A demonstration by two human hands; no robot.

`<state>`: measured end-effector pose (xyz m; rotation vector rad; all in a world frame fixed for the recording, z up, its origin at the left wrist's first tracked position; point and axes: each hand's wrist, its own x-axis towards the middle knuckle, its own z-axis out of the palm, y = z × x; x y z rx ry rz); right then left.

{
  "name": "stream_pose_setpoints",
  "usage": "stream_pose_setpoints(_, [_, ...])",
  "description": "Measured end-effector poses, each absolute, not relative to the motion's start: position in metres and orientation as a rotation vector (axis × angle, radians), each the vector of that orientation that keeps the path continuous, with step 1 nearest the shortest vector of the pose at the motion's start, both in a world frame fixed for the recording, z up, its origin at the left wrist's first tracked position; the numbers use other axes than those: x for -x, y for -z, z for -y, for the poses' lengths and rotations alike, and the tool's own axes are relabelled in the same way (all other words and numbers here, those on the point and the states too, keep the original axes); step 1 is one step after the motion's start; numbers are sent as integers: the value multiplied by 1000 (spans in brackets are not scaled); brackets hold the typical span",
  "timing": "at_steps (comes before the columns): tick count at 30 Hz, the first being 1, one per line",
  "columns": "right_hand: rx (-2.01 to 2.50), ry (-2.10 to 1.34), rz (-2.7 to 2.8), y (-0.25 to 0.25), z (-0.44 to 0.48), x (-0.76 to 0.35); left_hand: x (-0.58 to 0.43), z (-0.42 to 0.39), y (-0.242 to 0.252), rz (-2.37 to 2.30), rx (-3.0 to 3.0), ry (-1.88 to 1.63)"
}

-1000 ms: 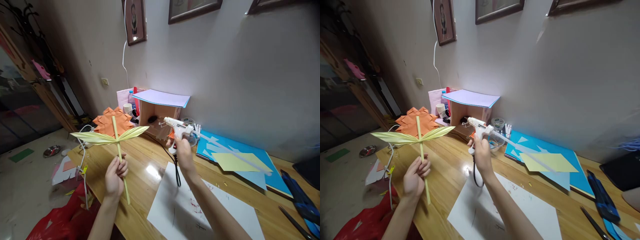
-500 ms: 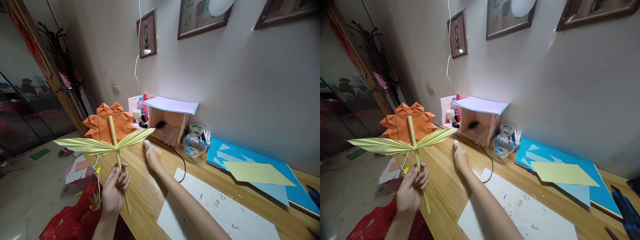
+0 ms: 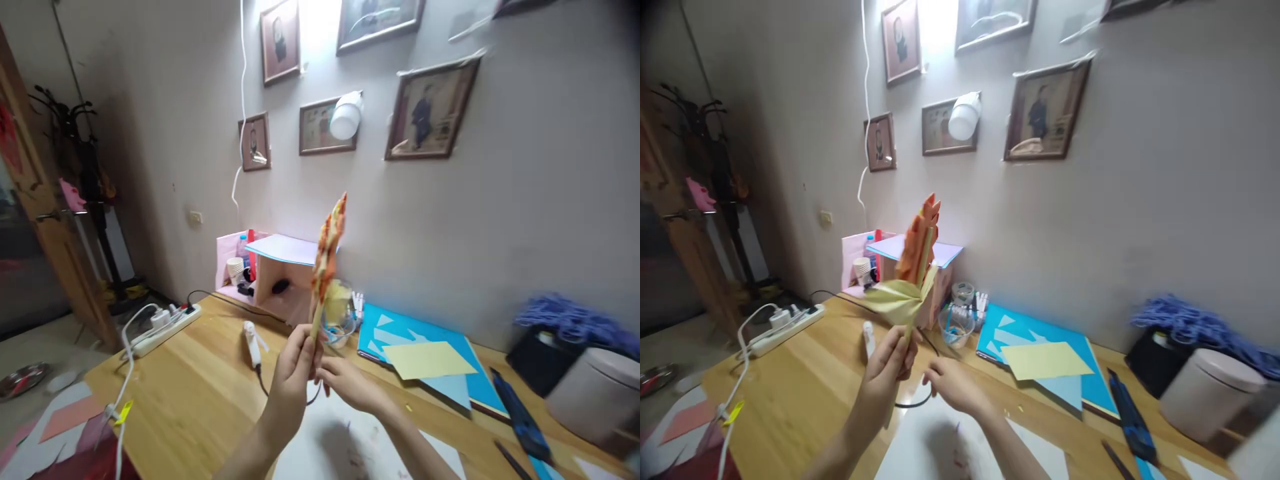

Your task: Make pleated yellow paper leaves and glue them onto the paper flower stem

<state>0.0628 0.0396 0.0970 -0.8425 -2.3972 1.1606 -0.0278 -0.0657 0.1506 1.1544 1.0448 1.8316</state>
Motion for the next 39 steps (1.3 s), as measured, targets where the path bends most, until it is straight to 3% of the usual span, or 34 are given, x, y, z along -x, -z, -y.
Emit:
stream_pose_setpoints(6, [906, -1065, 1986, -160, -57, -204, -37, 3, -149, -955, -1314, -1856])
stream_pose_setpoints(11, [980, -1020, 1629, -171, -64, -263, -73, -21, -131, -938, -1322, -1763])
stream_pose_setpoints(19, [821, -1380, 1593, -154, -73, -208, -88, -31, -126, -946, -1187, -1735])
stream_pose_setpoints(30, [837, -1159, 1413, -135, -75, -176, -64, -38, -125, -1147, -1074, -1510])
stream_pose_setpoints(39, [878, -1198, 1509, -122, -70, -161, -49, -48, -127, -1041, -935, -1711])
